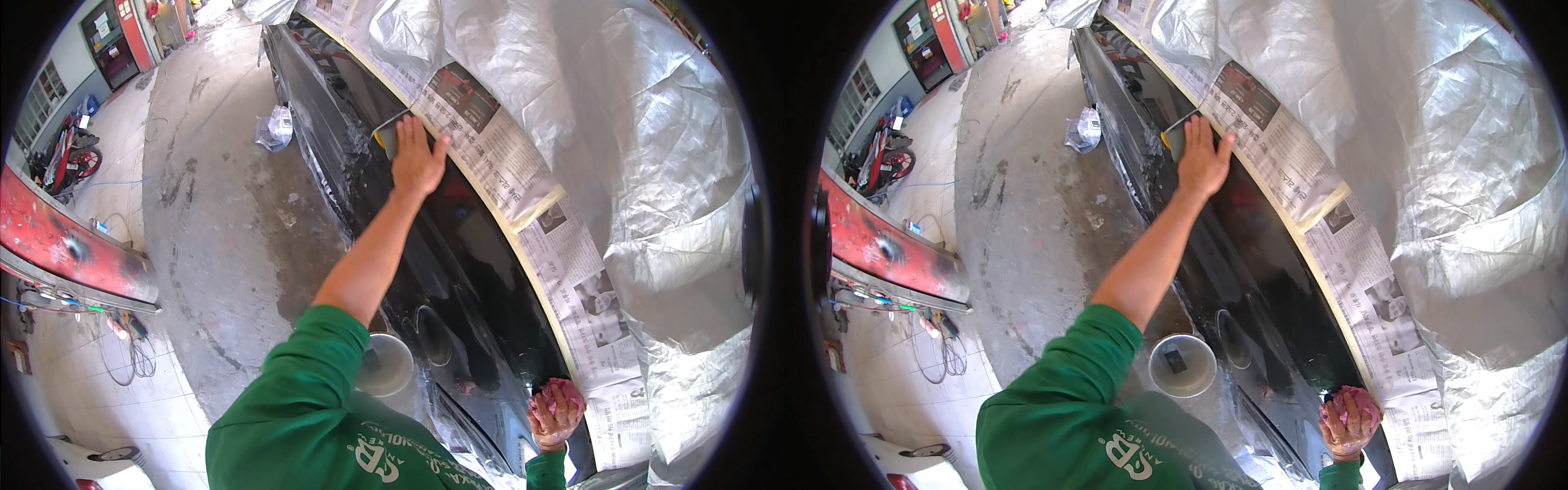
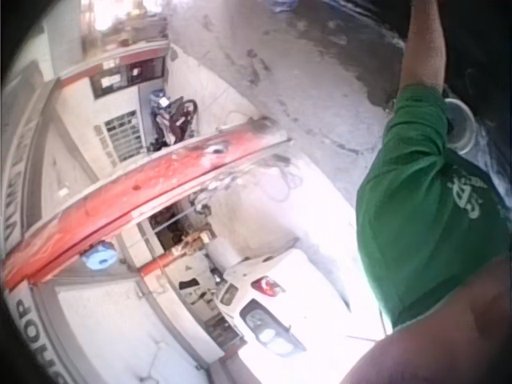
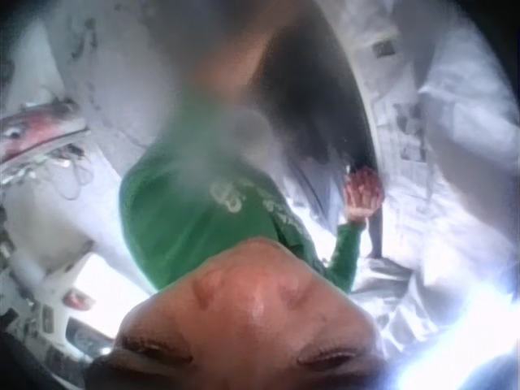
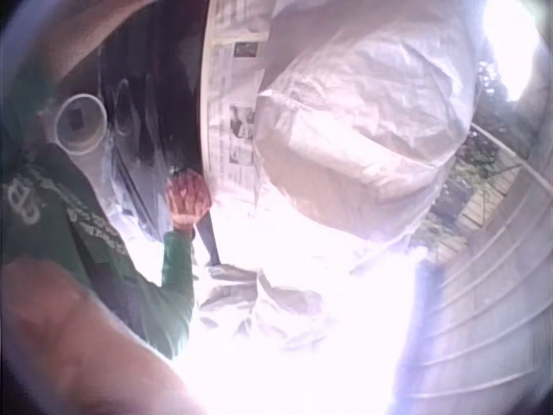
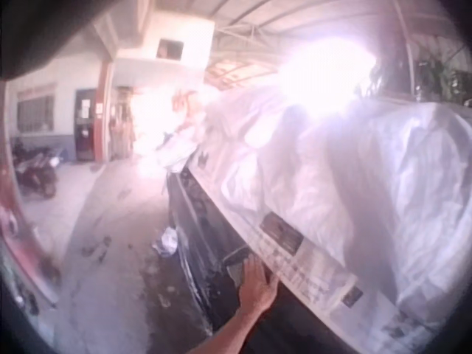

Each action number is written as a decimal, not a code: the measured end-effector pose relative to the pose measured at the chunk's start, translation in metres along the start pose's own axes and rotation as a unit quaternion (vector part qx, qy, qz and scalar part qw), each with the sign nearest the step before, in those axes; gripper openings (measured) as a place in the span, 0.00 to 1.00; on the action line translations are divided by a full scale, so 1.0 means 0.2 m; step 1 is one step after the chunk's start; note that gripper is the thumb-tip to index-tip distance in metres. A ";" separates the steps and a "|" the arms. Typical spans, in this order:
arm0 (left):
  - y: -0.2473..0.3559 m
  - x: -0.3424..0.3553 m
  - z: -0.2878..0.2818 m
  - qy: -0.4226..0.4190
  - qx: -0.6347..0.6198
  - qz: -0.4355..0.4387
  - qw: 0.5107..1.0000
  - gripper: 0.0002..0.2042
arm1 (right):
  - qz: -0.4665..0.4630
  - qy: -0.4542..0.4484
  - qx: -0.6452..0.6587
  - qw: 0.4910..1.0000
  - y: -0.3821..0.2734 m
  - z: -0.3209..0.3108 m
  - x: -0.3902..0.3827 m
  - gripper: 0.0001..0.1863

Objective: The person sands the surface of a black car hood using a sanding block and water from a bucket. They repeatedly rub the hood, dip the block in water, and wipe the surface with a cloth.

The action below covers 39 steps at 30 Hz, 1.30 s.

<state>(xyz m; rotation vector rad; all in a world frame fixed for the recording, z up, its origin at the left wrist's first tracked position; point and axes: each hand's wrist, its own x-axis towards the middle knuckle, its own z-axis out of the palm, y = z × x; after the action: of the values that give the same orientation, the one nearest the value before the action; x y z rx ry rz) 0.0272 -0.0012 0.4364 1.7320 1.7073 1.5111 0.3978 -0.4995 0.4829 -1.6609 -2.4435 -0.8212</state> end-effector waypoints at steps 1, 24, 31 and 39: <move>0.07 -0.14 0.05 -0.003 -0.016 0.027 0.999 0.44 | 0.013 -0.005 -0.003 1.000 -0.01 0.00 -0.02 0.17; 0.56 -1.58 -0.05 -0.250 -0.125 0.393 0.876 0.38 | 0.004 0.020 0.015 1.000 -0.01 -0.07 0.01 0.12; 0.34 -0.86 0.03 -0.027 0.034 0.158 0.986 0.36 | 0.027 0.123 0.063 0.990 -0.04 -0.04 0.15 0.19; 0.82 -1.79 0.05 -0.155 0.040 0.360 0.919 0.34 | 0.089 0.157 0.168 0.969 -0.02 -0.22 0.19 0.18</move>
<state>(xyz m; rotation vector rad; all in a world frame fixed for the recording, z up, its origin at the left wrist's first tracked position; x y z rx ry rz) 0.2150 -0.3458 0.3950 2.6579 1.0201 1.2945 0.3693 -0.4889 0.5324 -1.4707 -2.0485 -0.5576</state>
